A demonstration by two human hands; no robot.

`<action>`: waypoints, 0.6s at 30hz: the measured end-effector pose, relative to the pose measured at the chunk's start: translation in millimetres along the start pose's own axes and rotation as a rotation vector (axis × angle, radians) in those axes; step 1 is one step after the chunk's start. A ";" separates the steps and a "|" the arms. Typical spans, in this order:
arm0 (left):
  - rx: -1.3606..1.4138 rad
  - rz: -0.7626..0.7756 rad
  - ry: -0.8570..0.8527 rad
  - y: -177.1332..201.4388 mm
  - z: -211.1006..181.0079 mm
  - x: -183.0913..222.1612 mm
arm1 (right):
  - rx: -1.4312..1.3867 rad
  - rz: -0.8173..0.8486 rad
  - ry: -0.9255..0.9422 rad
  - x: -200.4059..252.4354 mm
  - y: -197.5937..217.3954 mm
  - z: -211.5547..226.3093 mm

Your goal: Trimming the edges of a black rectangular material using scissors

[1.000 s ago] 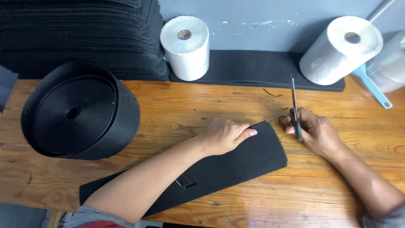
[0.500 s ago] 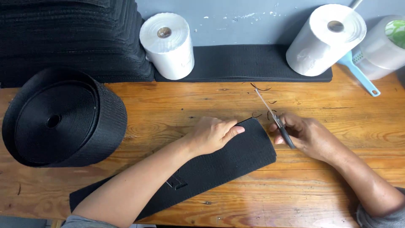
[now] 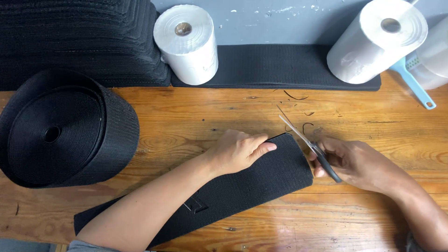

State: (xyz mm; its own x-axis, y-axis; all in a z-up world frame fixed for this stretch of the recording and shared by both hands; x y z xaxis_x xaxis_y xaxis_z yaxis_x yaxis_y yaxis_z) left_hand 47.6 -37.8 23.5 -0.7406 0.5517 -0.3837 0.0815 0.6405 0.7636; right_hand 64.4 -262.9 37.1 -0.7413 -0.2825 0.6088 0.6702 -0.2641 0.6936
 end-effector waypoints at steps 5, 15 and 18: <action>0.081 0.007 0.016 0.2 6.2 1.3 | 0.211 -0.004 -0.013 1.9 1.8 -18.7; 0.153 -0.023 0.017 9.3 6.5 1.0 | 0.410 -0.034 0.118 -11.3 -6.5 -47.9; 0.133 -0.021 0.014 10.0 6.1 1.0 | 0.385 -0.018 0.115 -11.0 -5.2 -45.1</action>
State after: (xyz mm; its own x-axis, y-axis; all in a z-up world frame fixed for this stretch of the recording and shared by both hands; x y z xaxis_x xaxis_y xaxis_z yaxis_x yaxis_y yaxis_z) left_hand 51.7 -27.6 27.5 -0.7523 0.5306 -0.3904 0.1529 0.7171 0.6800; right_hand 70.7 -300.1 9.5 -0.7293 -0.3885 0.5631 0.5786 0.0890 0.8107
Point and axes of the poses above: each hand's wrist, its own x-axis away from the middle knuckle, its own y-axis out of the back of the hand, z = x × y, the point moved 7 cm from there along -x, towards the middle knuckle, and after that the axes turned 6 degrees about x, right-handed, at the moved point
